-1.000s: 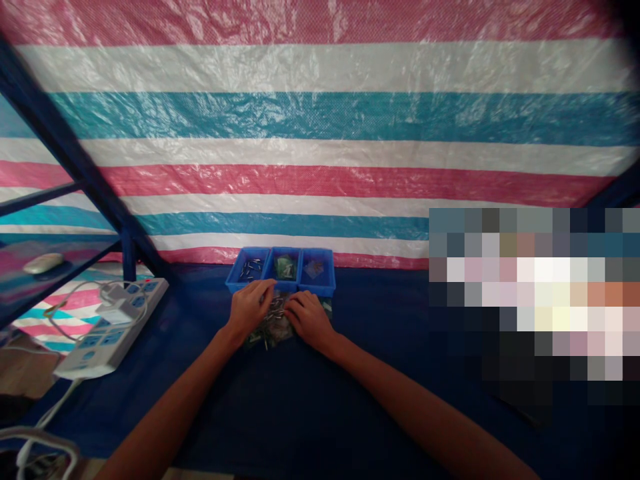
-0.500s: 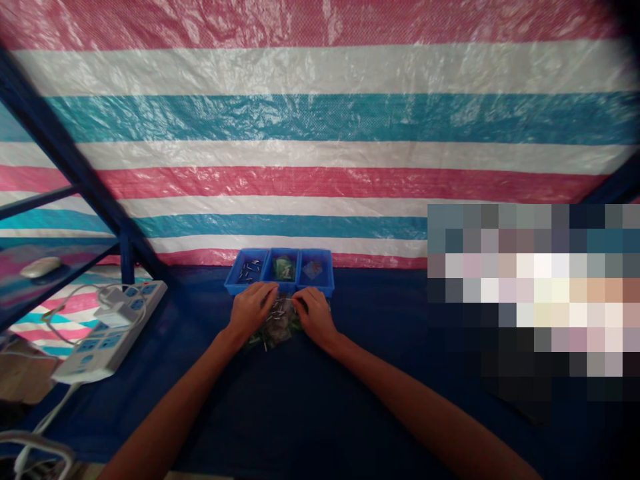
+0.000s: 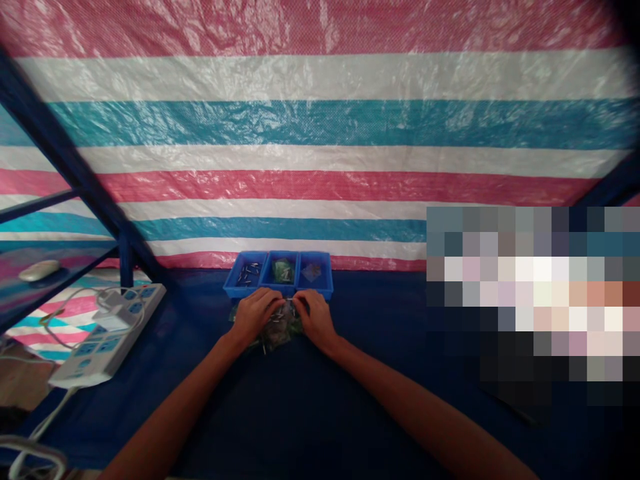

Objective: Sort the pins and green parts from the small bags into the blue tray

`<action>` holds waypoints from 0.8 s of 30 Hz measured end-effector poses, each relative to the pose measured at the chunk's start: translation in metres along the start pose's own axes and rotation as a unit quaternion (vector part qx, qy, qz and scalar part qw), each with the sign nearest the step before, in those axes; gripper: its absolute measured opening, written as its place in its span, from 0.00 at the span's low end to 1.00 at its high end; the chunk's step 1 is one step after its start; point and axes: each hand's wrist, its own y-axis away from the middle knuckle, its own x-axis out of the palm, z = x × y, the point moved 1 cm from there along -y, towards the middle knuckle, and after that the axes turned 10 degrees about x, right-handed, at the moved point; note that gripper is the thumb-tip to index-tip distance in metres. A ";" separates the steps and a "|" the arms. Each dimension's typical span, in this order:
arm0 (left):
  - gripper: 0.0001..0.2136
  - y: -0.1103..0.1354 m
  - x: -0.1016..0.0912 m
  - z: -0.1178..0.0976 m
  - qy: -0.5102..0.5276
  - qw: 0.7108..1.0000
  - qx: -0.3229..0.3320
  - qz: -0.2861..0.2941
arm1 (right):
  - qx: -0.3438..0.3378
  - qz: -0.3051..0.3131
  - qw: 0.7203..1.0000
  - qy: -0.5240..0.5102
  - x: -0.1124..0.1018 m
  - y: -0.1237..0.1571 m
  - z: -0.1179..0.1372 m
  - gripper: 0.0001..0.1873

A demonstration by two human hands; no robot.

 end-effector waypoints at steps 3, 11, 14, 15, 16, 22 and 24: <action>0.07 0.000 0.000 -0.001 0.005 1.000 -0.003 0.002 | 0.003 0.004 1.000 -0.006 -0.001 0.000 0.001 0.07; 0.09 -0.001 0.000 -0.001 0.008 1.000 -0.003 0.004 | -0.016 0.003 1.000 -0.015 0.000 0.002 -0.002 0.09; 0.09 -0.001 0.000 -0.001 0.007 1.000 0.001 0.002 | -0.025 0.009 1.000 -0.010 0.000 0.002 -0.001 0.09; 0.09 -0.001 0.000 -0.001 0.007 1.000 0.002 0.003 | -0.026 0.010 1.000 -0.010 0.000 0.002 0.000 0.09; 0.09 -0.001 0.000 -0.001 0.007 1.000 0.001 0.002 | -0.026 0.012 1.000 -0.011 -0.001 0.002 0.000 0.09; 0.08 -0.001 -0.004 0.001 -0.004 0.996 -0.065 -0.055 | -0.029 0.013 0.999 -0.021 -0.003 0.002 0.003 0.10; 0.09 -0.001 -0.005 0.003 -0.011 0.995 -0.080 -0.062 | -0.027 0.012 0.999 -0.019 -0.003 0.003 0.003 0.10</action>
